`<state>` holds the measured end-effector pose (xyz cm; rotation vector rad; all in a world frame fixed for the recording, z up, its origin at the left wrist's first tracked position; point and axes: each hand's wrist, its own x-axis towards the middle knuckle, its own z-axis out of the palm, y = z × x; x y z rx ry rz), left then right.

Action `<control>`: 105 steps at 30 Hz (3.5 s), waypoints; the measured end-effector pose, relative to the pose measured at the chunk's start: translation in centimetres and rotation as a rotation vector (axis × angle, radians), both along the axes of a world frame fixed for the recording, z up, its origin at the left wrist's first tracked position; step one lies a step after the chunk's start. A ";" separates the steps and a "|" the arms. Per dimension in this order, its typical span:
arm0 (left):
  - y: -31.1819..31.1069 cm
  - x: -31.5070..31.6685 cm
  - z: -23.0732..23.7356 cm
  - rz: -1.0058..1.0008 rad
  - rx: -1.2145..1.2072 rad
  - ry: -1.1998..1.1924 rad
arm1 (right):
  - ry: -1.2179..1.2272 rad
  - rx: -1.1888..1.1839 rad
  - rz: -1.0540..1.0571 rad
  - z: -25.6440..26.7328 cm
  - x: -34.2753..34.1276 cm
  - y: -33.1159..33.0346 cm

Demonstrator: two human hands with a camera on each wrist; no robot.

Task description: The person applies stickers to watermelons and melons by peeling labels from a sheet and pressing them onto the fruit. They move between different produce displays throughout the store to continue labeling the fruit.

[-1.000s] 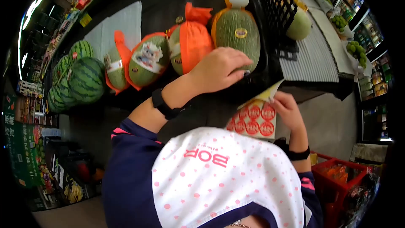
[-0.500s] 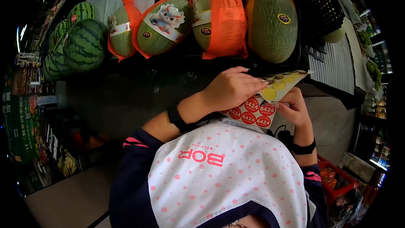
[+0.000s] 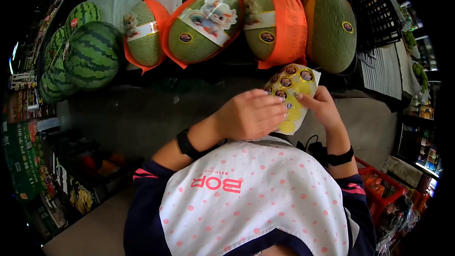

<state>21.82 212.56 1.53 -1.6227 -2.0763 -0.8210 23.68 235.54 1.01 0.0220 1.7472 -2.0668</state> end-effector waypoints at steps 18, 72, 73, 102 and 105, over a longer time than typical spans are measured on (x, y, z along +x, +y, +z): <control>-9.0 -4.4 0.4 -0.012 0.404 -0.546 | 0.502 0.507 0.248 4.5 -1.4 -14.8; -24.5 -9.8 -3.2 0.838 -0.185 0.082 | 0.672 0.737 0.389 2.4 -2.0 -21.8; -24.3 -9.5 -3.4 0.851 -0.174 0.055 | 0.754 0.746 0.421 1.9 -2.7 -22.0; -52.7 14.7 -56.5 1.339 -0.414 -1.666 | 0.678 1.119 1.513 -23.8 -7.9 -53.5; -53.6 13.7 -64.1 1.279 -0.276 -1.774 | 0.644 1.099 1.621 -28.7 -9.4 -53.6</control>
